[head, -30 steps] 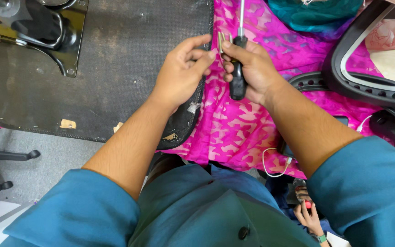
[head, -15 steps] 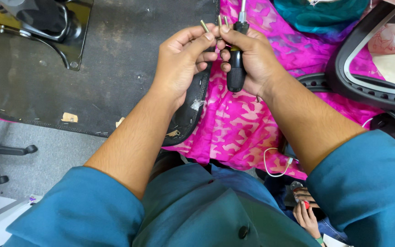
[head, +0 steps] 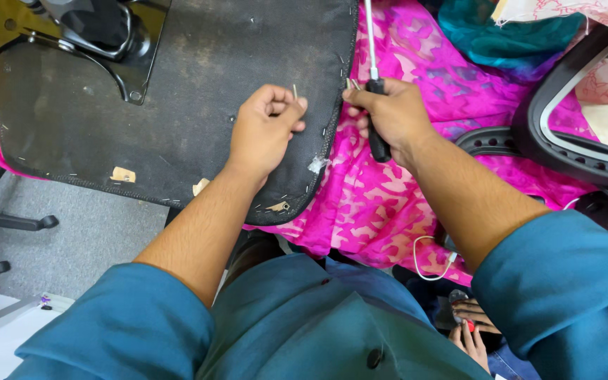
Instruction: The person disassembles an office chair seat on the floor, using a screwdriver to unscrew and remove screws from the seat mounting plate and handling the black plastic mechanism parts and loose screws by hand.
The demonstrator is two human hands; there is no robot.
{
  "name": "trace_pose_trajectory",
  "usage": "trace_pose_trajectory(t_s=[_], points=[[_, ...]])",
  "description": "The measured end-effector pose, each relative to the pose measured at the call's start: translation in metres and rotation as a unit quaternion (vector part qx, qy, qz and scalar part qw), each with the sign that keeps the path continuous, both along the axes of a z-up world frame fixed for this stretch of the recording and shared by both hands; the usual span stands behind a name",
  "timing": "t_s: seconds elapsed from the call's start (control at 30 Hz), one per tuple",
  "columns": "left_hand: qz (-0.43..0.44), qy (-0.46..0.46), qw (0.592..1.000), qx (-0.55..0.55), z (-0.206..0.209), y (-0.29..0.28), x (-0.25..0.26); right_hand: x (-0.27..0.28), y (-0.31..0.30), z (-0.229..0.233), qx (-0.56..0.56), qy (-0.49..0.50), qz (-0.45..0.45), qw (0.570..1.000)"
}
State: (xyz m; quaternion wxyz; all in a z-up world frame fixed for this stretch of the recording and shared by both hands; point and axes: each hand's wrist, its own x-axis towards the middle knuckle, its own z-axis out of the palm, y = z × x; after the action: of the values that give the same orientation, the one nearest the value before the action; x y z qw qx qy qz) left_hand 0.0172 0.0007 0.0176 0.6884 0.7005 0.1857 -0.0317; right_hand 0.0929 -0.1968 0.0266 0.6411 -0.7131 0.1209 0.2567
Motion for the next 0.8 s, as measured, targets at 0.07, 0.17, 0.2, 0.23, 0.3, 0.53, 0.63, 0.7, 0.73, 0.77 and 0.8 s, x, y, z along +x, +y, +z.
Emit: trace_pose_trajectory(t_s=[0.07,0.17,0.2,0.23,0.3,0.53,0.63,0.7,0.73,0.77,0.8], points=[[-0.013,-0.015,1.000,0.013,-0.009,0.006,-0.010,-0.005,-0.009,-0.010,-0.008,0.018,-0.021,1.000],[-0.026,-0.043,0.999,-0.010,-0.019,0.011,-0.016,-0.012,-0.023,-0.023,-0.047,0.037,-0.042,0.997],[-0.028,-0.052,0.998,-0.025,-0.021,0.012,-0.018,-0.015,-0.027,-0.027,-0.065,0.042,-0.047,0.996],[-0.031,-0.043,0.999,-0.011,-0.022,0.014,-0.019,-0.018,-0.031,-0.030,-0.073,0.043,-0.052,0.995],[-0.036,-0.026,0.999,0.017,-0.020,0.017,-0.021,-0.022,-0.039,-0.035,-0.088,0.044,-0.064,0.993],[-0.014,-0.012,0.998,0.053,-0.009,0.015,-0.025,-0.035,-0.050,-0.039,-0.099,0.042,-0.110,0.988],[-0.013,0.006,0.995,0.097,-0.007,0.015,-0.026,-0.039,-0.049,-0.034,-0.092,0.031,-0.117,0.988],[0.000,0.010,0.994,0.108,-0.008,0.018,-0.028,-0.039,-0.046,-0.029,-0.053,0.032,-0.135,0.989],[0.002,0.000,0.993,0.117,-0.009,0.019,-0.028,-0.039,-0.044,-0.026,-0.026,0.010,-0.119,0.993],[0.003,-0.011,0.992,0.128,-0.009,0.020,-0.028,-0.038,-0.039,-0.023,0.003,-0.012,-0.104,0.995],[0.004,-0.023,0.990,0.138,-0.010,0.021,-0.028,-0.037,-0.035,-0.019,0.032,-0.034,-0.088,0.995]])
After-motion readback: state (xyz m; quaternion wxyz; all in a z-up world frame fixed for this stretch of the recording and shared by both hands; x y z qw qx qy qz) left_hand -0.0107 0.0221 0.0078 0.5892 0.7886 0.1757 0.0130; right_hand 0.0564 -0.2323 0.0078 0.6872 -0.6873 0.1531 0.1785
